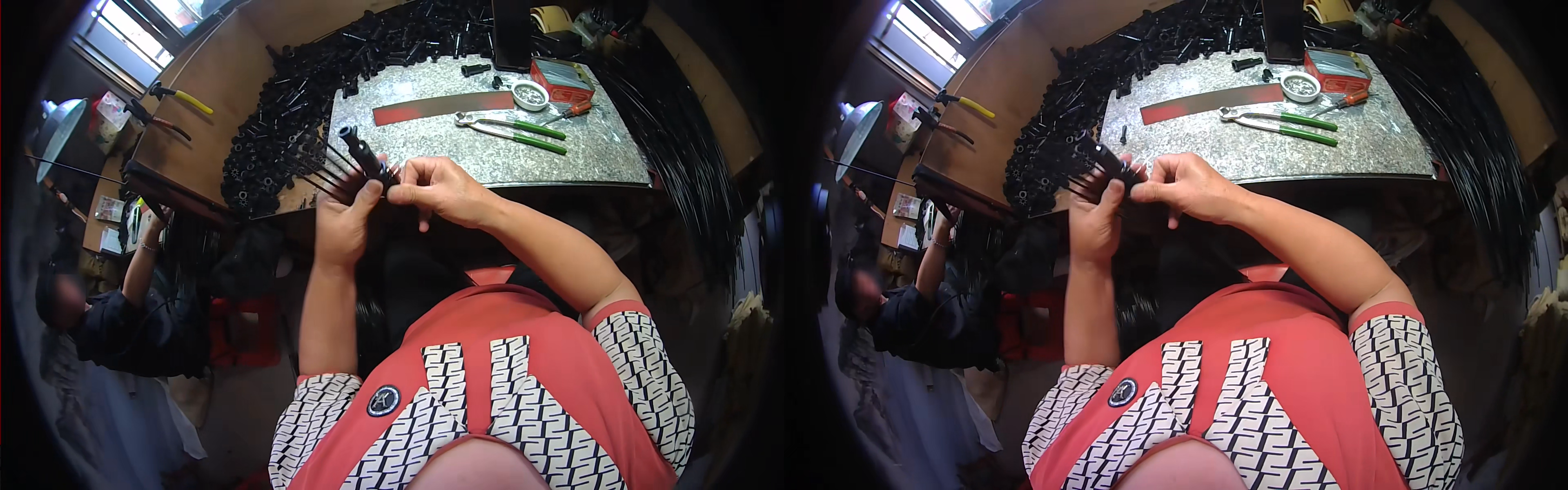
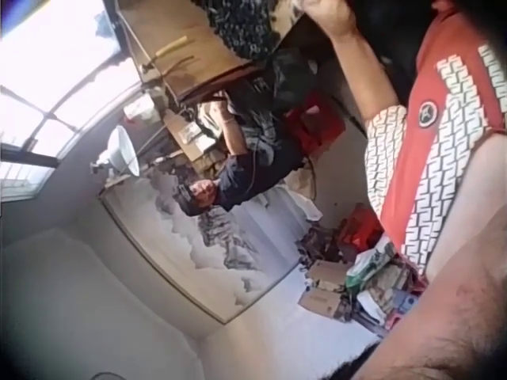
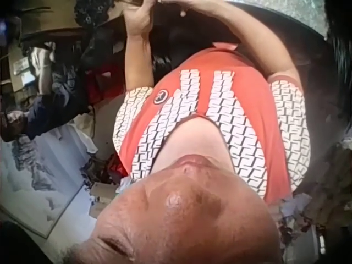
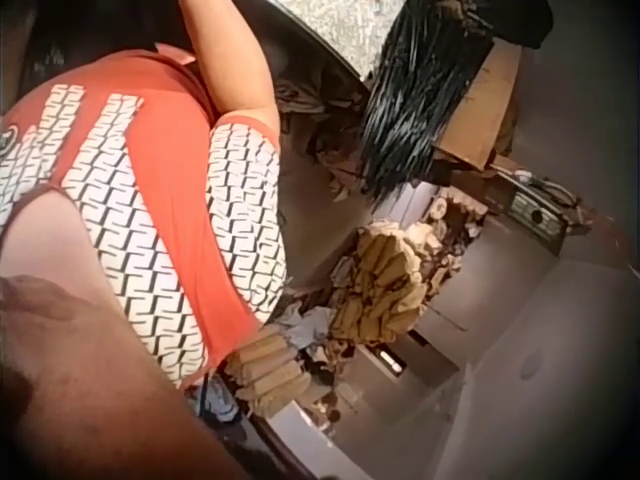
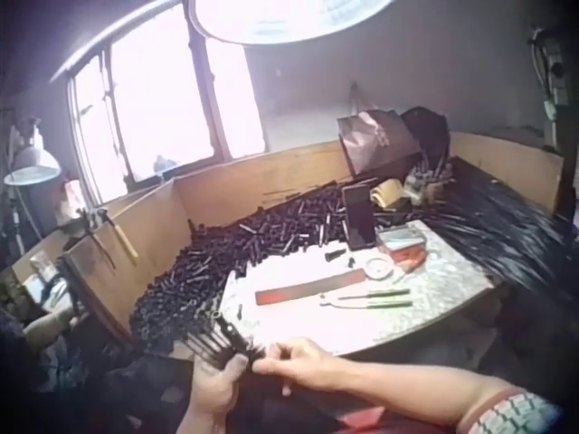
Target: Assembling bundles of black wires and securing them with a plastic connector and pliers.
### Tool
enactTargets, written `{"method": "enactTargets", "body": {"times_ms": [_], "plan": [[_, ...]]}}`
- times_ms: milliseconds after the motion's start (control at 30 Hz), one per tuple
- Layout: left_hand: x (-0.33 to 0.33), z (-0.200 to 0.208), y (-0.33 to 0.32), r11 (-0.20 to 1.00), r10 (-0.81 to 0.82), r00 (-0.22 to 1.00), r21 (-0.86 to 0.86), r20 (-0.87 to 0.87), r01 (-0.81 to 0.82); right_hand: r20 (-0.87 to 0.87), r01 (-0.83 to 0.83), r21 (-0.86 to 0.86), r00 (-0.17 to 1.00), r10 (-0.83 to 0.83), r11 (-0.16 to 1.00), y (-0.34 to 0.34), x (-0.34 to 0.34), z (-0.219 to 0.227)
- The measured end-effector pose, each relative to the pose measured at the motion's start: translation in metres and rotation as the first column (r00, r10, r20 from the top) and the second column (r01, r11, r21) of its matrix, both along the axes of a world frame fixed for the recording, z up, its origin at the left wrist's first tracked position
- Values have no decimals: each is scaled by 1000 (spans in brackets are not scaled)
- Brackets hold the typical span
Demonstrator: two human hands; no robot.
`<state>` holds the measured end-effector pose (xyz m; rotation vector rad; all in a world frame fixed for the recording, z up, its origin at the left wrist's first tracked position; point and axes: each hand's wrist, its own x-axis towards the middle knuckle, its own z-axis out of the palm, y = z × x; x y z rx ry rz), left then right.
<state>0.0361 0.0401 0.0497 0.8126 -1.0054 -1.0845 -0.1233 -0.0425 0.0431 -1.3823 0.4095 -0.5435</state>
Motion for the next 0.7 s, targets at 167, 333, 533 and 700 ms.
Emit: {"method": "enactTargets", "body": {"times_ms": [167,333,533,700], "plan": [[-59,-8,-5,780,596,799,-298,85,-550,0,170,-79,985,-170,982,3,15,-5],[-47,-12,2,734,649,566,-221,509,-642,69,282,-384,958,-278,879,16,24,-13],[-33,-13,19,765,618,619,-190,484,-615,127,175,-345,982,-139,922,34,17,-3],[-31,-6,22,822,549,673,-173,495,-543,49,153,-446,988,-147,882,23,13,-4]]}}
